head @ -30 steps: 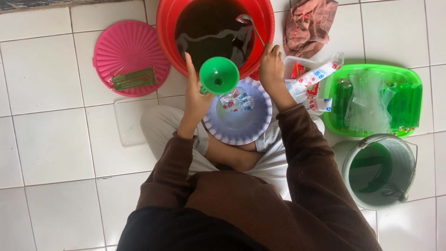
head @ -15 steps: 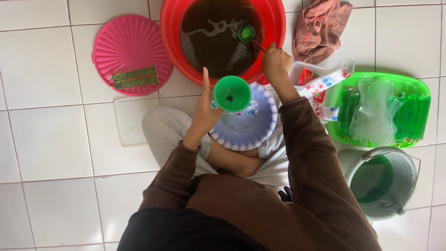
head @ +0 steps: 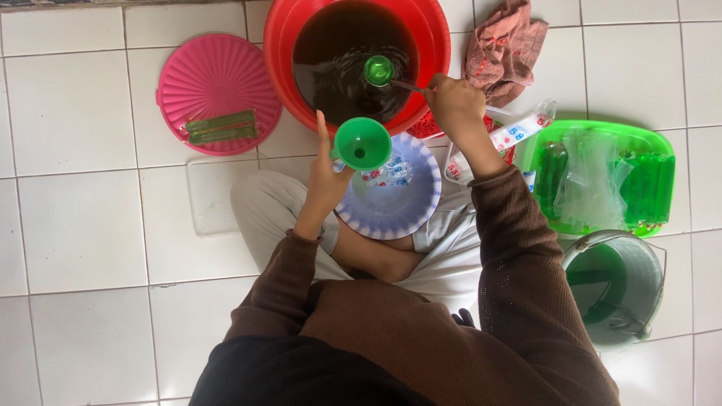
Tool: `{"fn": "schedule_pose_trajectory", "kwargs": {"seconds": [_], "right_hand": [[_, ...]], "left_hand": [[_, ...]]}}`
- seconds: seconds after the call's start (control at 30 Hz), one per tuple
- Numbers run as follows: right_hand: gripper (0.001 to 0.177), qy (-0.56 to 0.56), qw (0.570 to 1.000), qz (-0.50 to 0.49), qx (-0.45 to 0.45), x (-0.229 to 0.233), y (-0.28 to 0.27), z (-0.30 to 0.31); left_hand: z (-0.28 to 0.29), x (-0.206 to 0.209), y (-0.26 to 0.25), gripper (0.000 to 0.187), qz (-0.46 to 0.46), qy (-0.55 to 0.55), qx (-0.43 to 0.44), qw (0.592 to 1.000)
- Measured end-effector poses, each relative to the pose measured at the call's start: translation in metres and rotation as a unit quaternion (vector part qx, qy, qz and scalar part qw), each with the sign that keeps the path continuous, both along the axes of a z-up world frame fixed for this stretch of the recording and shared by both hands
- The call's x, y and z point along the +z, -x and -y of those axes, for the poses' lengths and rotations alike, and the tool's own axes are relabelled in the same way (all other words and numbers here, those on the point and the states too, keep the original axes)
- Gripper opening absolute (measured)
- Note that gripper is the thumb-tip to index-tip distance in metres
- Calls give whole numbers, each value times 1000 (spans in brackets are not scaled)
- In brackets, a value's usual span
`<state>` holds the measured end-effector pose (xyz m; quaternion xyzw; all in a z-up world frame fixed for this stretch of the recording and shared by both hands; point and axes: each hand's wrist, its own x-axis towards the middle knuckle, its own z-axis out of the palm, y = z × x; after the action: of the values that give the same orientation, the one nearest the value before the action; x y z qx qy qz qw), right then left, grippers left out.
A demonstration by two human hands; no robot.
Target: Manually filling plastic tubes with liquid using a ladle and funnel, then sealing them with rubber bands.
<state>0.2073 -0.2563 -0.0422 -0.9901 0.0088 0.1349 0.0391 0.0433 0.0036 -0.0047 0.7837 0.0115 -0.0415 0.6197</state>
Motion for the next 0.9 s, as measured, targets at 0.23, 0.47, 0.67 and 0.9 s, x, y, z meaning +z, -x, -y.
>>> {"fn": "schedule_pose_trajectory", "kwargs": {"seconds": [0.23, 0.47, 0.67, 0.9], "right_hand": [[37, 21, 999, -3, 30, 77, 36, -5], [26, -5, 996, 31, 87, 143, 79, 0], [24, 18, 991, 51, 119, 168, 112, 7], [20, 39, 976, 92, 193, 188, 150, 10]], "left_hand": [[3, -15, 3, 102, 29, 10, 4, 1000], [7, -40, 10, 106, 85, 23, 12, 996], [12, -51, 10, 106, 94, 11, 13, 995], [17, -38, 6, 107, 132, 20, 3, 991]]}}
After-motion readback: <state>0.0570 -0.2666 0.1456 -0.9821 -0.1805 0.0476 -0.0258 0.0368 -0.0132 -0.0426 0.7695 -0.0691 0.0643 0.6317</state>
